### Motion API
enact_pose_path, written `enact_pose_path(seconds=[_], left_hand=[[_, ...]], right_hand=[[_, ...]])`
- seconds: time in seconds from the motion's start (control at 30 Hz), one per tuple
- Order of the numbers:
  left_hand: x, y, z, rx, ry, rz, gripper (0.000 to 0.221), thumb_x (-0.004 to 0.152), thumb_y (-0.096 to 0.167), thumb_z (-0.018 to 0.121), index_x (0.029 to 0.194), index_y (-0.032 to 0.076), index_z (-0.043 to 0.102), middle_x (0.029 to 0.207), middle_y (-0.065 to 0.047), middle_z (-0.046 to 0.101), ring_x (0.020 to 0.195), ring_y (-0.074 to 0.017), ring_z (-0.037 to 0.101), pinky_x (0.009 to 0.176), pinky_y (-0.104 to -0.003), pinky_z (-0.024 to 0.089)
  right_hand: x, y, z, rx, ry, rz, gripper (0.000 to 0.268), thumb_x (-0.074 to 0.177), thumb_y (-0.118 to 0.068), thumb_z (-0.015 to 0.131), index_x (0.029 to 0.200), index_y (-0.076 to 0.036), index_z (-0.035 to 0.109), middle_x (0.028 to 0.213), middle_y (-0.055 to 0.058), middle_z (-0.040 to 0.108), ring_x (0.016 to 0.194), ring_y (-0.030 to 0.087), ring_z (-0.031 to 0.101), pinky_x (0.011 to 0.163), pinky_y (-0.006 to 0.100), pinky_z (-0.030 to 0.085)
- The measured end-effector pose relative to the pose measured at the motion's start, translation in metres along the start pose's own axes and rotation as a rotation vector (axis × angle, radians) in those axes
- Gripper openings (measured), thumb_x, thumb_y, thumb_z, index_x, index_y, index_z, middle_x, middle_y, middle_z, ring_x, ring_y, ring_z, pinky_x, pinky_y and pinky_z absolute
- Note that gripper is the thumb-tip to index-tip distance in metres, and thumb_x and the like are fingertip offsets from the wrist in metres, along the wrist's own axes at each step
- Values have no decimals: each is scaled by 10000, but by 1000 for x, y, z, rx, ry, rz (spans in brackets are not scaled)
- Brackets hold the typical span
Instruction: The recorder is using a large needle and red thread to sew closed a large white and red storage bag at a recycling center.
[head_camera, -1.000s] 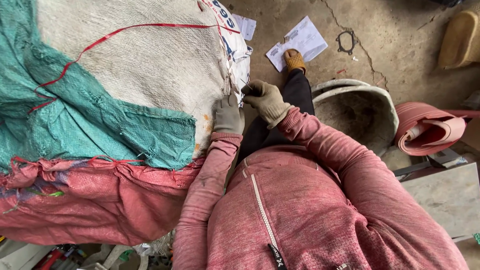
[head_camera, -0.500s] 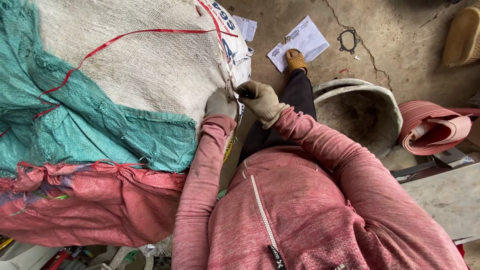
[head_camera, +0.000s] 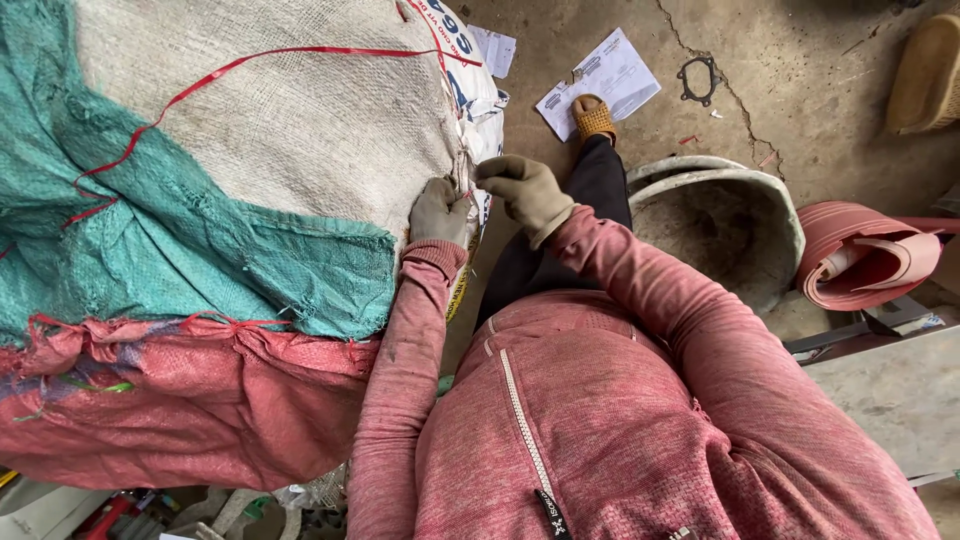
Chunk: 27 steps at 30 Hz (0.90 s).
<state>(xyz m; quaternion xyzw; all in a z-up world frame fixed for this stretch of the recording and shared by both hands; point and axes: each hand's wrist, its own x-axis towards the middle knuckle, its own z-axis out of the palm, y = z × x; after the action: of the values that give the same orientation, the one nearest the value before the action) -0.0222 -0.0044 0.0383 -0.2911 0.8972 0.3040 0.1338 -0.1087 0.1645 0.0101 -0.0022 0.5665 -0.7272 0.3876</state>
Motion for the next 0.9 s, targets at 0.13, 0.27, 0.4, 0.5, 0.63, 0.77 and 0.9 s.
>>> enact_pose_path(seconds=[0.13,0.27,0.4,0.5,0.63,0.77,0.9], left_hand=[[5,-7,8,-37,22,23,294,833,189,802,920,18,579,781,-190,630,741,-371,641,701,-454,519],[3,-5,9,0,10,59,284,837,170,801,937,-7,601,839,-223,661,801,-414,667,725,-484,529],[2,24,-11,9,-24,-15,257,865,154,755,1020,-2,621,905,-219,693,856,-399,701,760,-471,556],[-3,38,-23,-7,-57,-17,279,861,159,748,1036,-10,612,923,-218,704,870,-393,710,769,-474,559],[-1,15,-9,-61,-71,-107,213,882,151,707,1023,23,611,881,-193,702,814,-378,726,748,-477,571],[8,-14,17,8,-13,116,250,861,170,773,966,13,610,846,-215,686,809,-429,676,726,-505,537],[0,21,-8,73,-31,39,239,871,157,761,996,15,614,865,-236,684,849,-446,675,757,-513,535]], right_hand=[[-8,-28,-27,266,93,238,282,930,-62,700,1197,31,707,1060,117,783,924,152,734,786,237,562],[-26,-60,-35,24,194,-33,286,987,-101,715,1242,24,683,1060,104,737,861,100,682,769,211,568],[-32,-101,-10,-16,60,76,257,970,-143,685,1182,2,692,964,58,732,663,75,604,573,203,488],[-30,-105,5,195,4,293,228,934,-125,688,1129,-8,689,853,36,693,557,76,551,465,233,451],[-25,-85,-17,438,-60,385,210,972,-144,671,1140,-20,691,839,34,651,540,83,516,462,222,434],[-46,-74,-32,-255,0,98,301,978,-108,678,1264,-15,664,1100,92,735,898,131,695,805,249,588],[-48,-86,2,-540,-148,-13,358,901,-97,690,1258,-65,672,1167,97,713,1020,205,745,895,341,611]])
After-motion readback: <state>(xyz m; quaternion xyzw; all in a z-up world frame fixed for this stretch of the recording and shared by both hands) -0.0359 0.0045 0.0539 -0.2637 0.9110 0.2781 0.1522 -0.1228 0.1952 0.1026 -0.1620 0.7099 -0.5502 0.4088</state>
